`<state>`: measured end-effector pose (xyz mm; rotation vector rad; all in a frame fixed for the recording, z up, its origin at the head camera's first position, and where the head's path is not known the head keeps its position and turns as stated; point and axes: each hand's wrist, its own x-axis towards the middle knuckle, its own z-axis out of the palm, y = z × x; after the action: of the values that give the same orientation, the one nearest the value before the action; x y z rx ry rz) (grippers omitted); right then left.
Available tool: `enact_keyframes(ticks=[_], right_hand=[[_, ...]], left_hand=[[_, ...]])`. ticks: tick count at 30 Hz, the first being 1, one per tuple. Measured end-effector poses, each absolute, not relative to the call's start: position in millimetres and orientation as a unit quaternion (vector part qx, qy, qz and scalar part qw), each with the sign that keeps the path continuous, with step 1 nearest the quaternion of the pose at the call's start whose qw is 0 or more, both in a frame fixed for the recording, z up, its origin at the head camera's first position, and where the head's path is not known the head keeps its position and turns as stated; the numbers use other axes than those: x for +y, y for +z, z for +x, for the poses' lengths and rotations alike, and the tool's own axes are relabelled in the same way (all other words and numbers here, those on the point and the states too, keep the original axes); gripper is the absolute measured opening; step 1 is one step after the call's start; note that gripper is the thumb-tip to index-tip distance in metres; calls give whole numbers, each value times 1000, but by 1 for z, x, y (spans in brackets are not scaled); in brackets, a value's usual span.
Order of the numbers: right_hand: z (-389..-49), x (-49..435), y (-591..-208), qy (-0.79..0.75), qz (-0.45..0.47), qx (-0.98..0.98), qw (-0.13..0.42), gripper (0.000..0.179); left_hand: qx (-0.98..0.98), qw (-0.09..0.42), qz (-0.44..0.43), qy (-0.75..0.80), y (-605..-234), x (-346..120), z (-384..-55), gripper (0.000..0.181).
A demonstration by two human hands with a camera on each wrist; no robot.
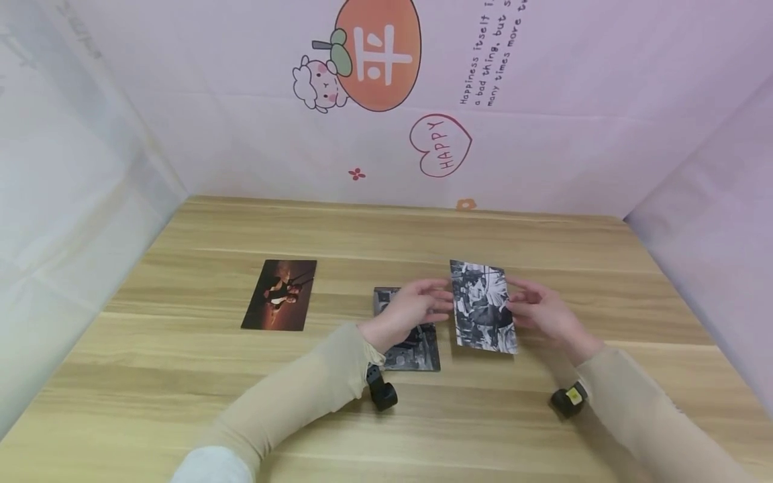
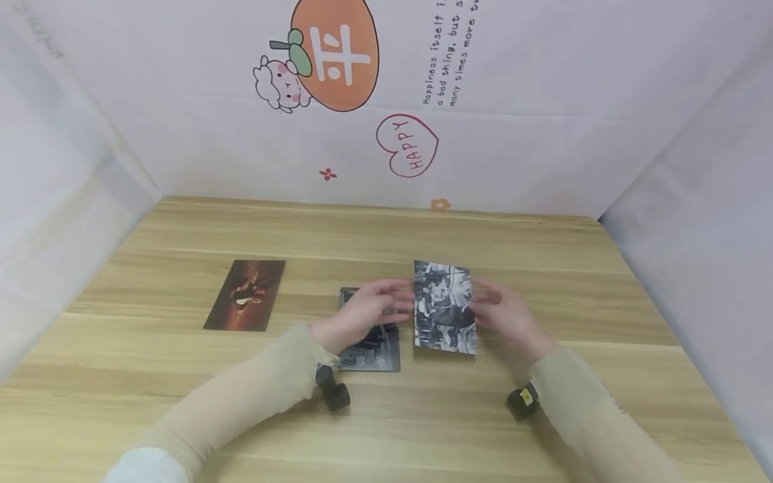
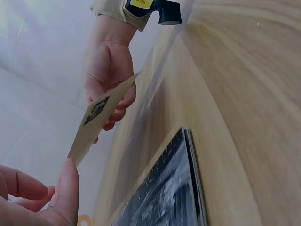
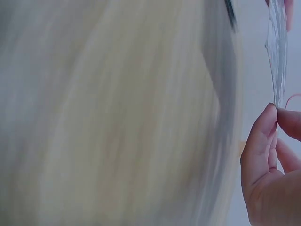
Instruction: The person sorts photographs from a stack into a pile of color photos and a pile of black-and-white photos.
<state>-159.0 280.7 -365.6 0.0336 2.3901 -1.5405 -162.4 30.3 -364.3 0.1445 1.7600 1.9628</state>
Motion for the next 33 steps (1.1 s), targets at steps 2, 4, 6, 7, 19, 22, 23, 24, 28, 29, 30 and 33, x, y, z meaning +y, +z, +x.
enact_keyframes(ticks=[2, 4, 6, 7, 19, 22, 23, 24, 28, 29, 30, 33], right_hand=[[-161, 286, -366, -533, 17, 832, 155, 66], [-162, 291, -367, -524, 22, 836, 162, 67], [-164, 296, -369, -516, 25, 840, 166, 66], [-165, 299, -369, -514, 25, 841, 168, 65], [-171, 311, -371, -497, 24, 847, 184, 64], [-173, 311, -373, -489, 16, 853, 184, 64], [-173, 311, -373, -485, 16, 855, 183, 64], [-173, 311, -374, -484, 15, 855, 184, 64], [-174, 311, -376, -482, 16, 856, 184, 66], [-175, 311, -376, -483, 16, 856, 184, 66], [-175, 311, -377, -483, 15, 856, 184, 67], [-177, 312, -379, -485, 14, 855, 183, 68]], left_hand=[[640, 253, 54, 724, -365, 34, -163, 52], [636, 261, 61, 724, -365, 38, -163, 55], [640, 270, 76, 716, -366, 41, -163, 58], [642, 276, 84, 710, -367, 42, -163, 60], [635, 335, 72, 692, -371, 51, -166, 79], [631, 339, 60, 695, -372, 53, -168, 82], [629, 340, 56, 697, -373, 54, -168, 82], [627, 341, 53, 698, -374, 54, -169, 82], [624, 340, 43, 702, -376, 57, -170, 76], [625, 339, 42, 702, -377, 57, -170, 74], [626, 337, 39, 702, -377, 57, -170, 73], [626, 332, 36, 705, -378, 57, -170, 71]])
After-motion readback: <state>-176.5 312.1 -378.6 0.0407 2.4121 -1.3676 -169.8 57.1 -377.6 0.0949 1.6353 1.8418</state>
